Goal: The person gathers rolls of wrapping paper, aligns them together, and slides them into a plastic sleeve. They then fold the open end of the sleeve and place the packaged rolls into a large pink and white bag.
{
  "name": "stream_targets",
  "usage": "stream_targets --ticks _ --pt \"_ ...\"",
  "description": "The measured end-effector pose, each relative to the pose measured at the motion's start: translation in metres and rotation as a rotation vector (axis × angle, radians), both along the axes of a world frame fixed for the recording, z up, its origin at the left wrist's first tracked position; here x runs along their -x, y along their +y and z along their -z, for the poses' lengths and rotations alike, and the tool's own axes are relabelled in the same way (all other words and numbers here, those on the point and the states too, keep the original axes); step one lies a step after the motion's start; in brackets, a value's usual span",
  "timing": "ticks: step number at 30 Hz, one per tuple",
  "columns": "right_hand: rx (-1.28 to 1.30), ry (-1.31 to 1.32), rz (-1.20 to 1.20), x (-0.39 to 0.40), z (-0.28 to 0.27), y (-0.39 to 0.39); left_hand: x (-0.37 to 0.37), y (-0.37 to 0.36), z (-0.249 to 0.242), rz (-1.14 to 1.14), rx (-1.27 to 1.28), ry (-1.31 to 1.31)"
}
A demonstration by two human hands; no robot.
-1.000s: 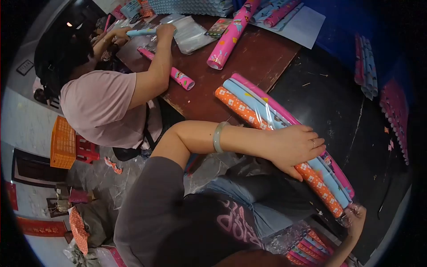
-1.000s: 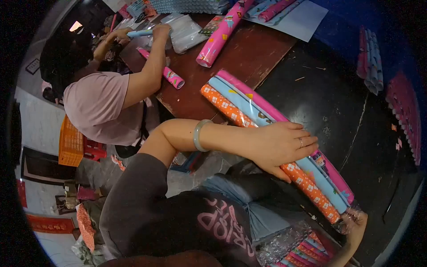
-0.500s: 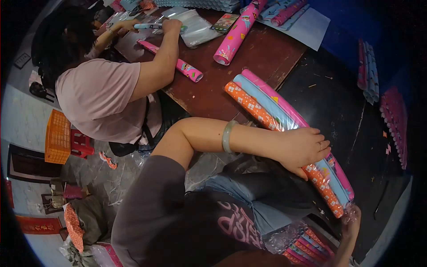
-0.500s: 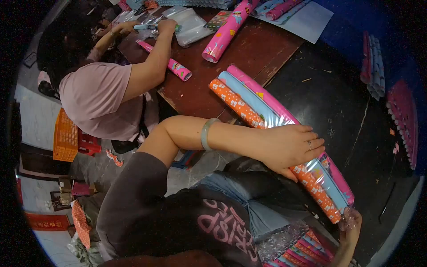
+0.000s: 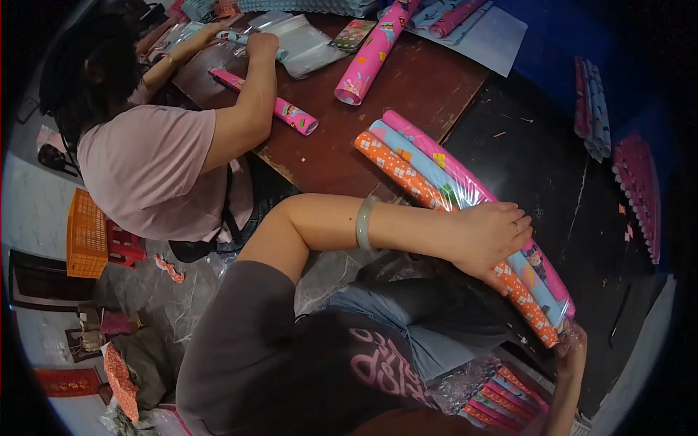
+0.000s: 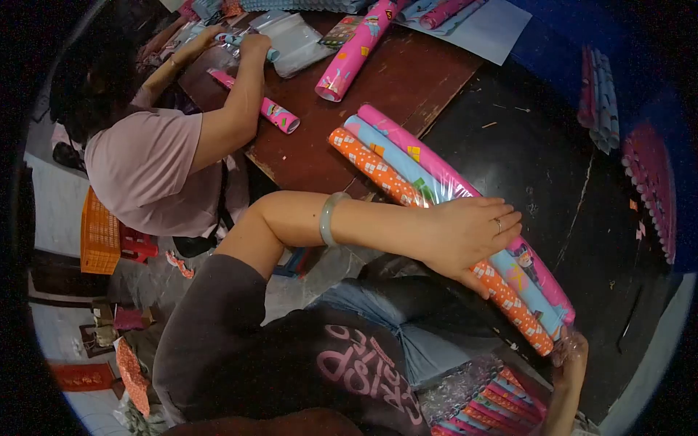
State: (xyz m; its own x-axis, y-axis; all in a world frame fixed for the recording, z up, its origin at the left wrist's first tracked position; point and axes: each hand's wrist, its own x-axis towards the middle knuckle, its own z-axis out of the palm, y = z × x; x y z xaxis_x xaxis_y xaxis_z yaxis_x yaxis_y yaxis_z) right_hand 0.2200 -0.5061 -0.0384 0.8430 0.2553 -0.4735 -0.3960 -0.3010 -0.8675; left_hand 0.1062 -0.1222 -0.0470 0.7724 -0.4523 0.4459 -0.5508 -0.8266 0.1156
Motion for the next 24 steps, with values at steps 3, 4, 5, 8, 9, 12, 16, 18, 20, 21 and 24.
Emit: stream_targets --ticks 3,4,5,8,9,12,16,18,20,21,24 --pt "0.032 0.015 -0.047 0.005 -0.005 0.008 0.0 0.0 -0.001 0.012 0.003 0.004" --pt "0.075 -0.047 -0.043 0.007 -0.008 0.009 -0.001 0.0 -0.001 0.004 0.005 0.007" --pt "0.084 -0.052 -0.032 0.006 -0.01 0.008 -0.002 0.0 -0.002 0.016 0.014 0.001" --pt "0.131 -0.009 -0.179 -0.001 -0.009 -0.003 -0.003 0.004 -0.009 0.041 0.039 0.079" --pt "0.076 -0.069 -0.277 -0.005 -0.002 -0.01 -0.004 0.004 -0.011 0.026 0.013 0.119" --pt "0.115 -0.056 -0.312 0.004 -0.015 0.003 -0.003 0.006 -0.015 0.028 -0.016 0.17" --pt "0.073 -0.017 -0.22 0.013 -0.023 0.012 -0.005 0.002 -0.013 0.017 -0.048 0.157" --pt "0.08 -0.047 -0.217 0.012 -0.024 0.008 -0.005 0.003 -0.013 0.007 -0.051 0.128" --pt "0.256 -0.07 -0.174 0.019 -0.037 0.012 -0.003 0.002 -0.016 -0.001 -0.033 0.168" --pt "0.189 0.0 -0.258 0.018 -0.04 0.007 -0.003 0.002 -0.015 0.022 -0.02 0.155" --pt "0.115 0.101 -0.373 0.018 -0.042 -0.004 0.0 0.003 -0.013 -0.017 -0.074 0.073"
